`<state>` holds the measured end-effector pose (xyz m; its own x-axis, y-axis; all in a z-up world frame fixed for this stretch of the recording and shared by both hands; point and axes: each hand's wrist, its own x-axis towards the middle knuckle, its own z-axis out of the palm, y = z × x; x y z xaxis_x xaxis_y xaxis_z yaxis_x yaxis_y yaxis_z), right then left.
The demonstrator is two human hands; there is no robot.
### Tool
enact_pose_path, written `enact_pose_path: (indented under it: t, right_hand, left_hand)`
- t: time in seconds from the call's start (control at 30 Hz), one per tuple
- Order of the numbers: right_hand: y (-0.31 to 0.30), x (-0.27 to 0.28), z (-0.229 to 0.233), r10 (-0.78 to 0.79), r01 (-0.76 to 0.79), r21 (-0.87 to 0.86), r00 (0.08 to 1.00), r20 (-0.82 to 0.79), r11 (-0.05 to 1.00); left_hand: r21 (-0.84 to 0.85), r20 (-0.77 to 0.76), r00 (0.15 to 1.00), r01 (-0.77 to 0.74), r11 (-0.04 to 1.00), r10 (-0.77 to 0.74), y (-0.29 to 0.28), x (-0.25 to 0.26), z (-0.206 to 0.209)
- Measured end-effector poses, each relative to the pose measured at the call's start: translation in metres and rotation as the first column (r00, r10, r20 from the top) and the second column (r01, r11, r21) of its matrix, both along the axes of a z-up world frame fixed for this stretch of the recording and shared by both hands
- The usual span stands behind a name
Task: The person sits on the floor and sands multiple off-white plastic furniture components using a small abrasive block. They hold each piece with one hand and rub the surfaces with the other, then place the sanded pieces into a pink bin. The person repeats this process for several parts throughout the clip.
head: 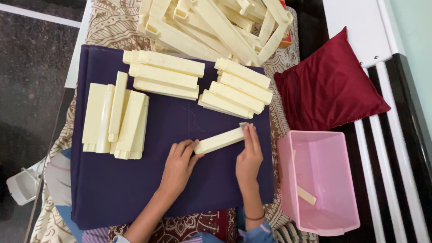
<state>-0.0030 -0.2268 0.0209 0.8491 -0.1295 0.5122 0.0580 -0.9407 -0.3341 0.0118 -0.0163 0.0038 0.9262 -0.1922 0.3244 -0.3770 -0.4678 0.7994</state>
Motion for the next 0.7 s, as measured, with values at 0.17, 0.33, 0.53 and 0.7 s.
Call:
enact_pose_path:
  t: [0.17,0.33,0.53,0.7]
  right_hand:
    - [0.024,-0.005,-0.005,0.126,-0.128,-0.084,0.992,-0.024,0.988]
    - [0.058,-0.014,-0.005,0.369,-0.374,-0.078,0.927,-0.071,0.924]
    - [0.038,-0.009,0.000,0.305,-0.302,-0.145,0.952,-0.003,0.942]
    - [0.026,0.003,0.007,0.080,-0.075,-0.114,0.996,0.047,0.991]
  left_hand:
    - [0.069,0.106,0.994,-0.033,0.997,0.026,-0.002,-0.005,-0.007]
    - [-0.019,0.032,0.999,-0.030,0.999,0.031,-0.001,0.000,-0.013]
    - [-0.116,0.006,0.998,-0.060,0.992,0.061,0.001,0.000,-0.009]
    - [-0.090,-0.012,0.997,-0.072,0.993,0.071,0.002,0.000,-0.005]
